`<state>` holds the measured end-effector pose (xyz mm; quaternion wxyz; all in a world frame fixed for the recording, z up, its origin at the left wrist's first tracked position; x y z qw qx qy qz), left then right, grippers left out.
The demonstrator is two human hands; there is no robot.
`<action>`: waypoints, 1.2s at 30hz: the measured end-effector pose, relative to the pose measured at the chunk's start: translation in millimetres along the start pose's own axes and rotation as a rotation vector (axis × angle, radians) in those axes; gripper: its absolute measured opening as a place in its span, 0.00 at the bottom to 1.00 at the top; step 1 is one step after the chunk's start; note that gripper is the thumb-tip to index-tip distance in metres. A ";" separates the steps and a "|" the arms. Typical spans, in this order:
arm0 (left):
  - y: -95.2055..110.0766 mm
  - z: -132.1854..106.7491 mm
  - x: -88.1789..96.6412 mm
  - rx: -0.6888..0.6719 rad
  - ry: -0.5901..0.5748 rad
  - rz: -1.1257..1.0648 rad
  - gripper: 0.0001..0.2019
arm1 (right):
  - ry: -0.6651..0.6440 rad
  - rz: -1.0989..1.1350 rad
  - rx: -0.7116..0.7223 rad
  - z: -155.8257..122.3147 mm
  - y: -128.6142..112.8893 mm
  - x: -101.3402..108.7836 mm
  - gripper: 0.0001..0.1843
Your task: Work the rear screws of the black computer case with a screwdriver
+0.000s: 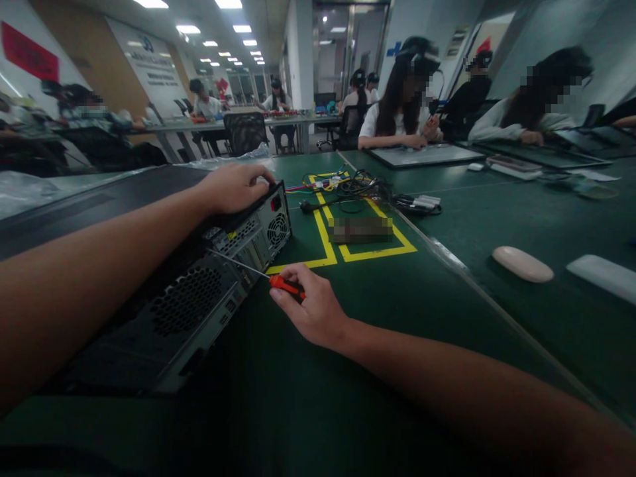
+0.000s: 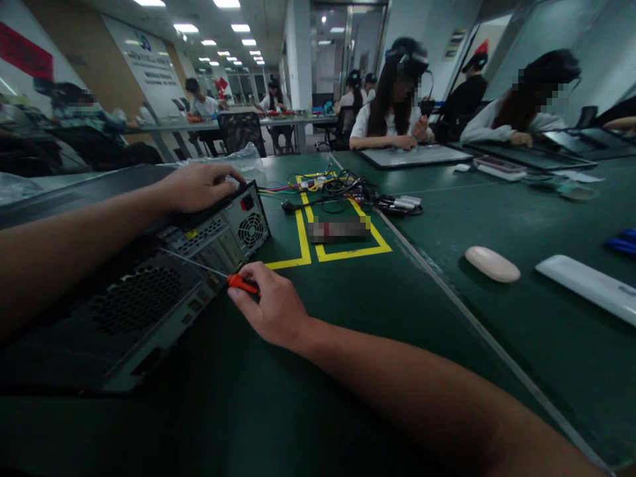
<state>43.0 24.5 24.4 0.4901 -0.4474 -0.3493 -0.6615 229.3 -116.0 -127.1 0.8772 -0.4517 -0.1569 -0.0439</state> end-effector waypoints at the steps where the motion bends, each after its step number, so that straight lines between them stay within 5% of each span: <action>1: 0.5 -0.2 0.1 0.000 0.006 0.004 0.31 | 0.001 -0.004 0.001 0.0 -0.2 0.4 0.11; 36: 10.0 -7.7 6.4 -0.021 -0.013 0.057 0.29 | -0.032 0.117 -0.027 -0.4 2.2 -3.5 0.10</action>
Point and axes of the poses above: each hand's wrist, its own z-axis towards the middle knuckle, its own x-axis out of the back of the hand, y = z × x, the point moved 5 cm from there along z, towards the middle knuckle, and after that the axes turned 10 degrees about y, right-handed, at the moved point
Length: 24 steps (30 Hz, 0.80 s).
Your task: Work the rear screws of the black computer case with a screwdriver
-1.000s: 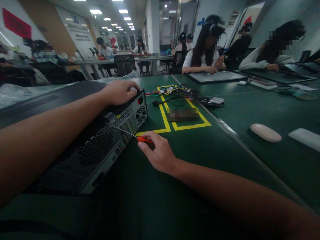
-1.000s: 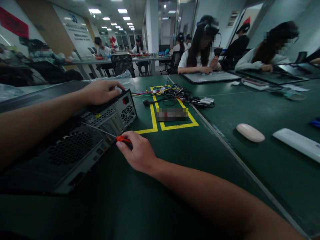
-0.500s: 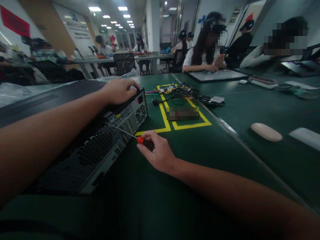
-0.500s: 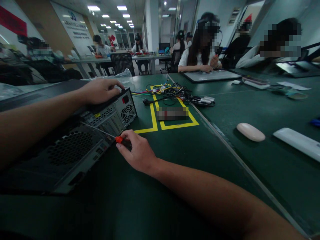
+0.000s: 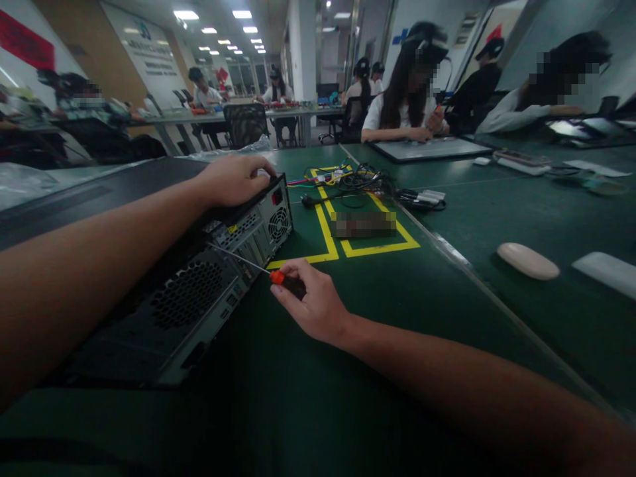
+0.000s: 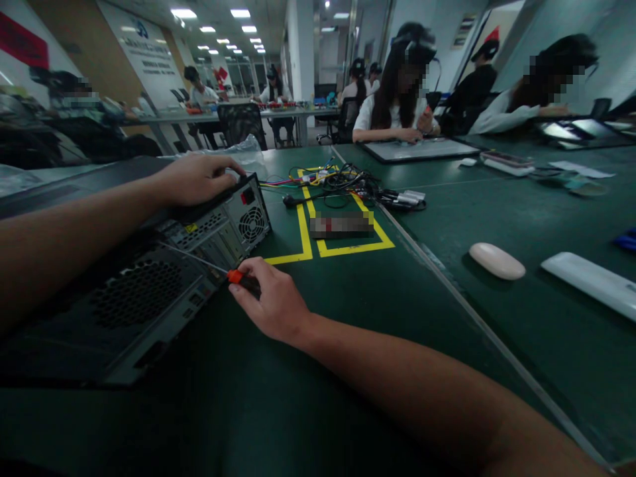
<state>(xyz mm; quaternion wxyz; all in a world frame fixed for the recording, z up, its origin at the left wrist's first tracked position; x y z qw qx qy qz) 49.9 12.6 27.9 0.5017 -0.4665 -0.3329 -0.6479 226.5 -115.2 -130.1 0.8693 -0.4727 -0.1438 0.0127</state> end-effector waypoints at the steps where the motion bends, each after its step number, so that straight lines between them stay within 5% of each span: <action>1: -0.4 0.6 -0.6 -0.001 0.000 -0.005 0.29 | -0.004 -0.003 -0.011 0.0 0.4 -0.2 0.10; 24: -7.7 5.6 -6.4 -0.028 0.046 -0.035 0.27 | 0.033 -0.090 0.053 -0.6 0.2 1.4 0.12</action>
Point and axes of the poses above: each hand's wrist, its own z-axis towards the middle knuckle, its own x-axis out of the back of the hand, y = z × x, the point moved 5 cm from there along z, towards the middle knuckle, and after that the axes turned 10 degrees about y, right-handed, at the moved point
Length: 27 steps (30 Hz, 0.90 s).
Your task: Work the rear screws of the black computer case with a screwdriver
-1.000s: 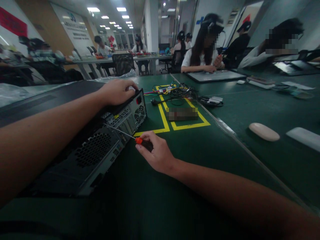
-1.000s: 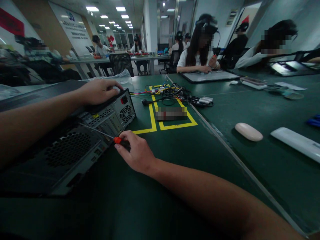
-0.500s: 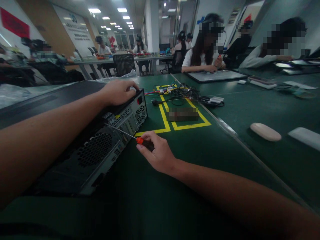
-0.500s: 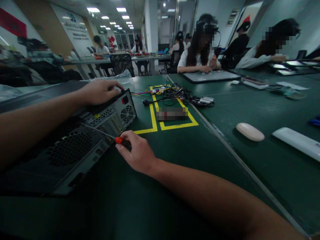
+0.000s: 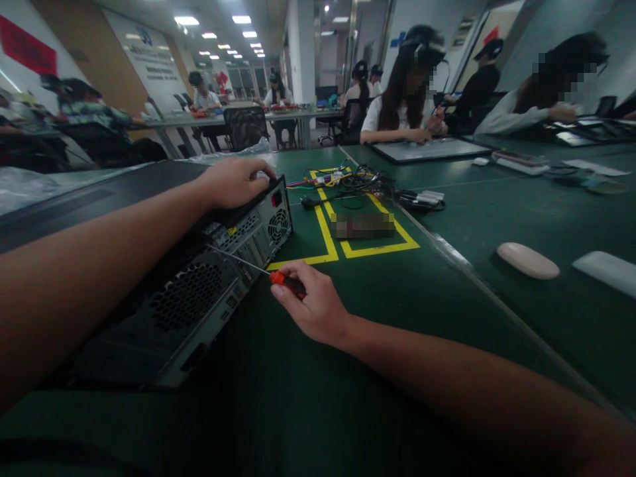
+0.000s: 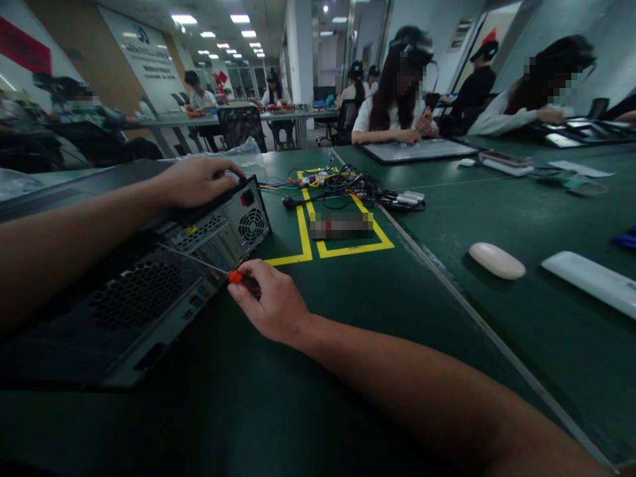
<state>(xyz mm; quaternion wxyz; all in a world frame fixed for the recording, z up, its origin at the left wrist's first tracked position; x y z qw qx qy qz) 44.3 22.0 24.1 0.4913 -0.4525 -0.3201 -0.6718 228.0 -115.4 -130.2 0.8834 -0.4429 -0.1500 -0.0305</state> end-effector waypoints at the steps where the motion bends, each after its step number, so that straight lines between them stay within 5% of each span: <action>1: -0.2 -0.2 0.0 0.000 0.000 0.001 0.27 | 0.004 -0.019 0.015 0.4 -0.4 0.6 0.13; 27: 1.1 0.5 0.8 0.037 -0.027 0.008 0.29 | -0.005 0.014 0.018 1.0 0.1 -0.5 0.10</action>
Point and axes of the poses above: each hand's wrist, its own z-axis towards the middle knuckle, its own x-axis out of the back of the hand, y = z × x, the point moved 5 cm from there along z, towards the middle knuckle, and after that the axes turned 10 degrees about y, right-handed, at the moved point
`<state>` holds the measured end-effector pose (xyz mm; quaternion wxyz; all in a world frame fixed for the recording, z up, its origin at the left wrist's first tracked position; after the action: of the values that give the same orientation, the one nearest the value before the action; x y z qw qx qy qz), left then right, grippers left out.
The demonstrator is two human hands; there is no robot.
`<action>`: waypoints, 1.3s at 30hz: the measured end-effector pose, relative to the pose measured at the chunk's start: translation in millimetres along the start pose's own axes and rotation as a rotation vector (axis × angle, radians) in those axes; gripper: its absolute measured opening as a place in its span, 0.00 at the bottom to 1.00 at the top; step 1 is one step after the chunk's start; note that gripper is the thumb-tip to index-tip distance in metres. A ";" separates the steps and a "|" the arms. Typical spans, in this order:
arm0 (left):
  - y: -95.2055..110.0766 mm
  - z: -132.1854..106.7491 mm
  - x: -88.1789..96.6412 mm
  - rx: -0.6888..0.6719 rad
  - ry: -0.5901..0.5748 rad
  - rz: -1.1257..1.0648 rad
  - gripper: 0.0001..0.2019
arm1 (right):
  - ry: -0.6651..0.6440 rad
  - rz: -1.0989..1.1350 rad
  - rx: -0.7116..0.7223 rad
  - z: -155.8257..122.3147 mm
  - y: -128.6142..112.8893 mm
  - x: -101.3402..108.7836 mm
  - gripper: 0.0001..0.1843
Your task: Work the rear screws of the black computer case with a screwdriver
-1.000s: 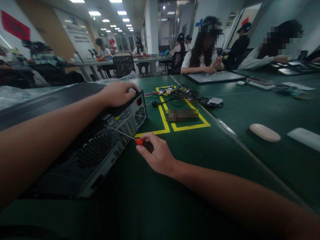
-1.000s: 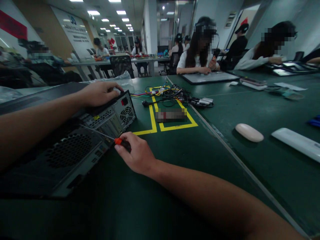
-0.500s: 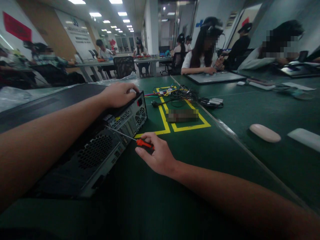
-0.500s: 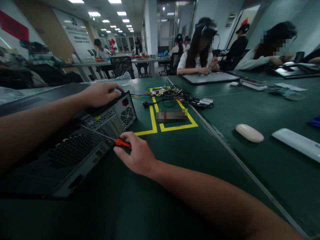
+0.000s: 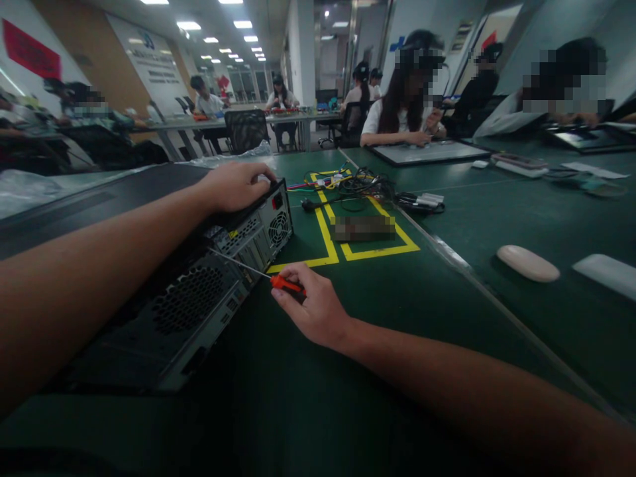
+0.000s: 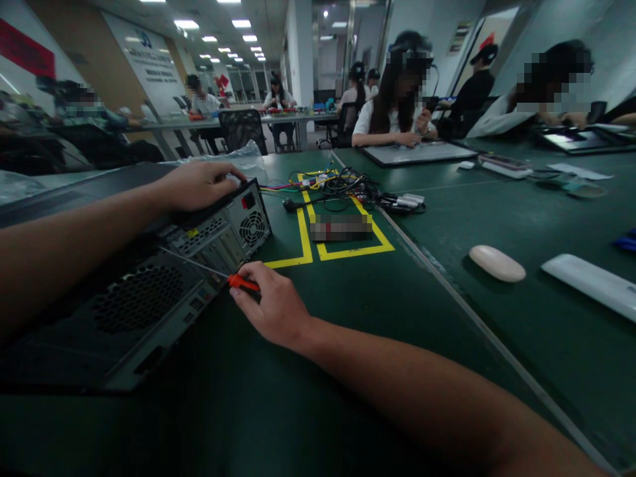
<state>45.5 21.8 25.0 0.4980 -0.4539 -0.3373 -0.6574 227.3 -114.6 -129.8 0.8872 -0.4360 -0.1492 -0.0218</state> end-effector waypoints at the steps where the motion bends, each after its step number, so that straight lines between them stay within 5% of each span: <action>1: 0.0 -0.1 -0.2 -0.006 -0.002 -0.005 0.29 | -0.002 -0.006 -0.004 0.0 0.2 -0.1 0.10; 39: 5.8 -7.1 6.1 -0.025 -0.024 0.020 0.28 | -0.009 -0.020 -0.032 -0.5 -5.4 2.6 0.12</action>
<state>48.6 11.7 28.1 0.4949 -0.4710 -0.3305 -0.6512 229.0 -118.0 -125.2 0.8793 -0.4486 -0.1570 -0.0310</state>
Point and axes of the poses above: each hand's wrist, its own z-axis towards the middle knuckle, its own x-axis out of the back of the hand, y = z × x, the point moved 5 cm from there along z, towards the middle knuckle, and after that the axes turned 10 degrees about y, right-handed, at the moved point
